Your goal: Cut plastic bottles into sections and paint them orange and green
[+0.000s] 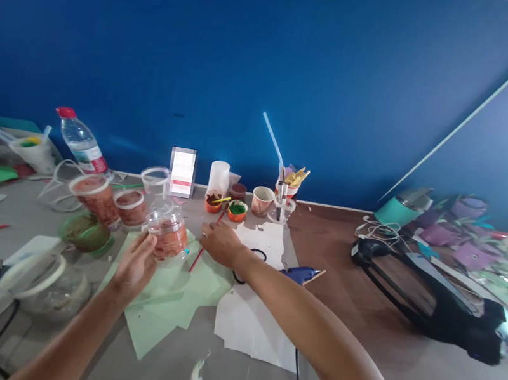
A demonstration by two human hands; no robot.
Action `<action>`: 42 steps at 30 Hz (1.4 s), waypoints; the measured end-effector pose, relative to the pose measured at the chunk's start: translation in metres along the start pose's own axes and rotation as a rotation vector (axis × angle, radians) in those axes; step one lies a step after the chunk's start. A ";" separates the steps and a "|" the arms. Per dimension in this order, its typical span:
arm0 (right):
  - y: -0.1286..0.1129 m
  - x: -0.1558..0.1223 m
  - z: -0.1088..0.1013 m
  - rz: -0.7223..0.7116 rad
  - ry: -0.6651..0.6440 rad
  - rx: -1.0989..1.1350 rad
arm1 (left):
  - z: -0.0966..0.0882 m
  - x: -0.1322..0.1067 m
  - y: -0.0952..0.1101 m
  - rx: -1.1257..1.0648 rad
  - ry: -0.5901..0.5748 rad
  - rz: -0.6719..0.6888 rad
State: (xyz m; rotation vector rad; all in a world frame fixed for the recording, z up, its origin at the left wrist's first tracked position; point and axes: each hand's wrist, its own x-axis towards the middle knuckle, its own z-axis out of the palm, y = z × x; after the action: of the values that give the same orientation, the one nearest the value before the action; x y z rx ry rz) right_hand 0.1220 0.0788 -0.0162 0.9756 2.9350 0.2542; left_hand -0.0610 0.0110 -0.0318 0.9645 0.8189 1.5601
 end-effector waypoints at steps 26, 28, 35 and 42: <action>0.001 -0.054 -0.018 -0.166 0.587 -0.060 | 0.004 0.000 0.001 -0.052 0.033 -0.015; -0.002 -0.066 -0.024 -0.106 0.705 0.077 | 0.004 0.000 0.002 -0.054 0.034 -0.014; -0.009 -0.097 -0.035 0.302 1.075 0.550 | 0.003 0.000 -0.003 -0.085 0.075 -0.050; 0.058 -0.097 -0.036 0.714 1.155 0.970 | 0.001 0.001 -0.007 -0.062 0.037 -0.086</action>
State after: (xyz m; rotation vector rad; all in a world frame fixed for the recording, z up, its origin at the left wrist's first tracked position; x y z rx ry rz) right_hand 0.2309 0.0613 0.0272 2.7820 3.3856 -1.0799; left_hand -0.0572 0.0132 -0.0374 0.8465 0.8226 1.5243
